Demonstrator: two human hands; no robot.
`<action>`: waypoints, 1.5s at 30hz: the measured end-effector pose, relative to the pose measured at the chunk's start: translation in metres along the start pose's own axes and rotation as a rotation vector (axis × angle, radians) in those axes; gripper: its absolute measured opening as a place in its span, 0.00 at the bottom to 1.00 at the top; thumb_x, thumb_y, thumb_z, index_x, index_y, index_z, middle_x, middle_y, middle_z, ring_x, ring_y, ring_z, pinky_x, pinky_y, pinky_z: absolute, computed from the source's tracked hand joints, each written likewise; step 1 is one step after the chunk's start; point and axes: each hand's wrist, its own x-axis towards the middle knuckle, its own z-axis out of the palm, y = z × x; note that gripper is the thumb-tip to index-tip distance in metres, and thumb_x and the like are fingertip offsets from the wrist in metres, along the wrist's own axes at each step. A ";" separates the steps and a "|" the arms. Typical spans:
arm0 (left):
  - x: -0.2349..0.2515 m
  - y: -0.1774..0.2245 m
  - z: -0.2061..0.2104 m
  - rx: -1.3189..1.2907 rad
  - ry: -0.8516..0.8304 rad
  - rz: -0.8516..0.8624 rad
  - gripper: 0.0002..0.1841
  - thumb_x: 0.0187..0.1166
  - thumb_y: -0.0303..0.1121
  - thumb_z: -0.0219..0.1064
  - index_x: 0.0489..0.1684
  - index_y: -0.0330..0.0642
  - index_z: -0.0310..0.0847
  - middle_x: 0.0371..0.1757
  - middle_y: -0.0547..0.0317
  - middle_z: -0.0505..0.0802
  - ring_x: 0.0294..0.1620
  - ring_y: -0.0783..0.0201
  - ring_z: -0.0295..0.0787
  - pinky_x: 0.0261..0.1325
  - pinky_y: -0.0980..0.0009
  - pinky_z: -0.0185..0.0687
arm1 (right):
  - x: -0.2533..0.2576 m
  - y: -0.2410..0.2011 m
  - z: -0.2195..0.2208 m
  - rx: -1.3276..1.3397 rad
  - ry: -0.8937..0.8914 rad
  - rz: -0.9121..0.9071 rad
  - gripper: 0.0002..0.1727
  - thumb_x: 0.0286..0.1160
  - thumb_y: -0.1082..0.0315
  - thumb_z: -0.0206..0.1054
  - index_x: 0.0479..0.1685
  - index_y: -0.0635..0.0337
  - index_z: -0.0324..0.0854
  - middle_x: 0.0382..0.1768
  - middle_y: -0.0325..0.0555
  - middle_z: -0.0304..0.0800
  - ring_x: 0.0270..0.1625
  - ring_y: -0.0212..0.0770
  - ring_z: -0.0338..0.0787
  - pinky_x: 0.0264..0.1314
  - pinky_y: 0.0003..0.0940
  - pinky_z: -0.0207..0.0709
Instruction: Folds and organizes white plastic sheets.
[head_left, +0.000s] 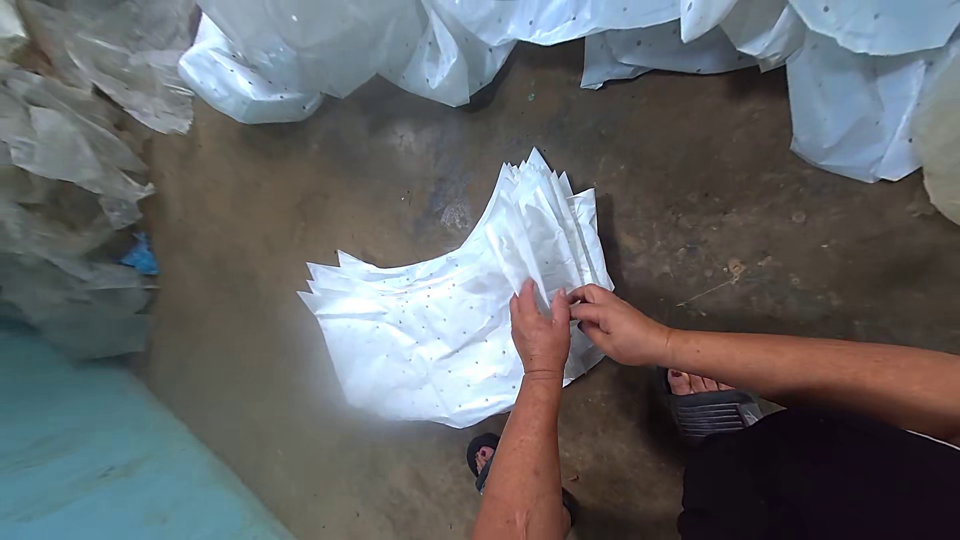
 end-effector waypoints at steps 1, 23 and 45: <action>0.001 -0.001 0.002 0.042 0.026 0.033 0.27 0.85 0.32 0.63 0.82 0.28 0.67 0.72 0.29 0.81 0.73 0.39 0.80 0.75 0.47 0.74 | 0.000 0.001 0.001 -0.004 0.036 0.015 0.16 0.83 0.78 0.57 0.61 0.69 0.87 0.74 0.69 0.74 0.72 0.62 0.78 0.75 0.52 0.72; 0.008 -0.007 0.007 0.149 0.102 0.246 0.33 0.84 0.20 0.53 0.92 0.33 0.49 0.87 0.27 0.65 0.80 0.36 0.75 0.76 0.48 0.75 | 0.002 0.005 -0.013 0.067 0.063 0.130 0.10 0.86 0.72 0.60 0.54 0.69 0.83 0.82 0.66 0.67 0.81 0.57 0.74 0.74 0.48 0.75; 0.018 0.003 0.006 0.102 0.074 0.244 0.21 0.88 0.33 0.58 0.75 0.35 0.79 0.85 0.29 0.70 0.80 0.35 0.75 0.75 0.43 0.73 | -0.003 0.008 -0.006 -0.199 0.172 -0.226 0.07 0.75 0.75 0.66 0.39 0.68 0.89 0.74 0.64 0.80 0.73 0.63 0.80 0.71 0.56 0.75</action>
